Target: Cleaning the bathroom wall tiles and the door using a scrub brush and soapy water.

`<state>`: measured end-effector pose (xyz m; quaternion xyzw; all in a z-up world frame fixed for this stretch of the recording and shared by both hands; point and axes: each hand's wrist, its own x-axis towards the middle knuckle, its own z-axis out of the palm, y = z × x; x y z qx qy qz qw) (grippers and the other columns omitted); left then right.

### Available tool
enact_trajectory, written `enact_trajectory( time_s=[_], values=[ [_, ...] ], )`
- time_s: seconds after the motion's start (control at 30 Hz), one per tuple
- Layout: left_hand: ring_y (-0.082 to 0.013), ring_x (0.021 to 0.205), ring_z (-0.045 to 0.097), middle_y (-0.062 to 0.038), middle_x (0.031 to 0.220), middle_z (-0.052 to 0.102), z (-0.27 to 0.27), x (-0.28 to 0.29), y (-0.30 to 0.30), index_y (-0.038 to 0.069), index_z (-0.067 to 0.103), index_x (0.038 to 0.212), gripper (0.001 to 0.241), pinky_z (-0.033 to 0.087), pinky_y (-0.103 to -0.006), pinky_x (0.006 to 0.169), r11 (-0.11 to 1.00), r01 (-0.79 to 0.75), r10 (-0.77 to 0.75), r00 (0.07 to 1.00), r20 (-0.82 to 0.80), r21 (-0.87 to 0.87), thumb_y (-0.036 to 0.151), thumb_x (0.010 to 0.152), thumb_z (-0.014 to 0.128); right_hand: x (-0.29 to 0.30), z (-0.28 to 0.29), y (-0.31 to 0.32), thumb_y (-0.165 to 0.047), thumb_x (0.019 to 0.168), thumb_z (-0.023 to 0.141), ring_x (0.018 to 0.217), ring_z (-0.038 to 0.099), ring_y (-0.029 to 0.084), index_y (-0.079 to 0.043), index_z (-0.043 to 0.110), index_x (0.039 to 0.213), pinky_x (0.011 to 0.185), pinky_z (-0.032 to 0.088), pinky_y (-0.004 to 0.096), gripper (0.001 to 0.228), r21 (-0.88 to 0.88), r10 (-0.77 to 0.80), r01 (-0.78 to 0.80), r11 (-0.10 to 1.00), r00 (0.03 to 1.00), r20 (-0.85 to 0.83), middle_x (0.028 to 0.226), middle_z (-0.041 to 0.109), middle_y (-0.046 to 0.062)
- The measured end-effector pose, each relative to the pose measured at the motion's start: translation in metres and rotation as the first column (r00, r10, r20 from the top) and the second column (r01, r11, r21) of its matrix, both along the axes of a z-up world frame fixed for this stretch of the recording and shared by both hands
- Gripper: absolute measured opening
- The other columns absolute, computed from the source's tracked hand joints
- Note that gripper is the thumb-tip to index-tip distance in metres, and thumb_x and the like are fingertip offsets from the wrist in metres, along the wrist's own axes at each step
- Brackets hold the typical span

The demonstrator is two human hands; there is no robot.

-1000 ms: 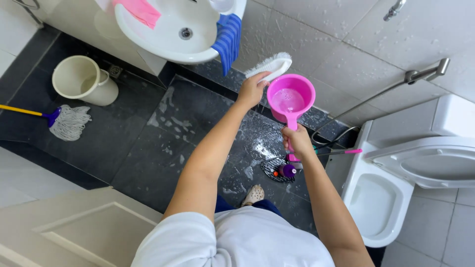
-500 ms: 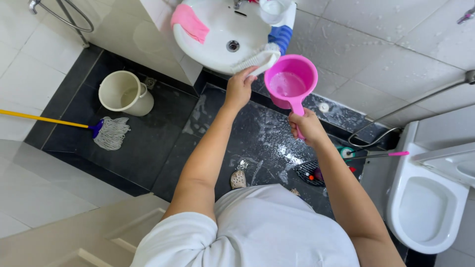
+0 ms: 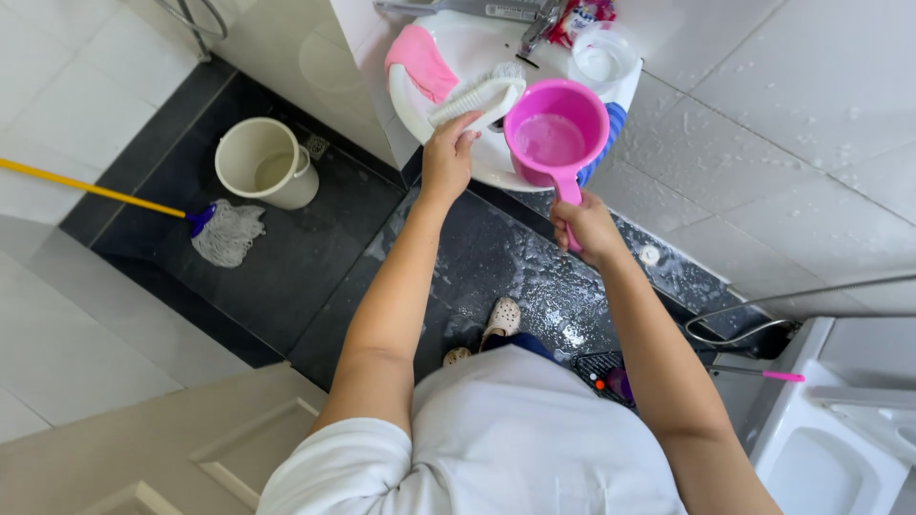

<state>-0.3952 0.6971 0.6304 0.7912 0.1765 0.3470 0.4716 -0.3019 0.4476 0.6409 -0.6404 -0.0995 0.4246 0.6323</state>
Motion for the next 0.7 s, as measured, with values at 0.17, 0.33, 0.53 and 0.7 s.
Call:
enact_trajectory(
  time_s=[0.17,0.33,0.53,0.7],
  values=[
    [-0.0212,0.099,0.077,-0.015,0.119,0.071,-0.002,0.029,0.021,0.008,0.069,0.125,0.028,0.058,-0.0334,0.086,1.000,-0.018,0.018,1.000,-0.025,-0.021,0.002,0.101,0.058,0.060,-0.010,0.028,-0.005,0.089,0.061,0.041,0.047,0.013,-0.001,0.053,0.101,0.037,0.039,0.030,0.015,-0.117,0.164,-0.159,0.980,0.986,0.035,0.062,0.049,0.004],
    [-0.0220,0.099,0.077,-0.016,0.117,0.070,-0.005,0.055,0.037,0.009,0.069,0.125,0.027,0.058,-0.0337,0.086,0.999,-0.039,0.037,0.998,-0.051,-0.035,0.003,0.100,0.060,0.091,-0.036,0.057,-0.007,0.090,0.062,0.040,0.047,0.012,-0.001,0.052,0.103,0.036,0.039,0.029,0.017,-0.086,0.159,-0.166,0.982,0.984,-0.084,0.063,0.051,0.003],
    [-0.0284,0.097,0.073,-0.017,0.116,0.072,-0.030,0.079,0.068,0.008,0.070,0.126,0.030,0.057,-0.0371,0.087,1.000,0.013,-0.015,0.986,-0.166,-0.012,0.004,0.098,0.062,0.097,-0.069,0.089,-0.006,0.088,0.065,0.041,0.048,0.012,-0.001,0.054,0.105,0.037,0.040,0.029,0.021,-0.110,0.062,-0.085,0.990,0.978,-0.201,0.065,0.053,0.003],
    [-0.0301,0.098,0.072,-0.018,0.119,0.070,-0.045,0.100,0.113,0.009,0.069,0.126,0.030,0.056,-0.0368,0.089,0.990,0.137,-0.136,0.955,-0.263,-0.017,0.006,0.098,0.062,0.098,-0.090,0.121,-0.007,0.087,0.065,0.042,0.049,0.013,0.001,0.052,0.101,0.037,0.038,0.030,0.021,-0.131,-0.017,-0.014,0.991,0.972,-0.236,0.065,0.054,0.004]
  ],
)
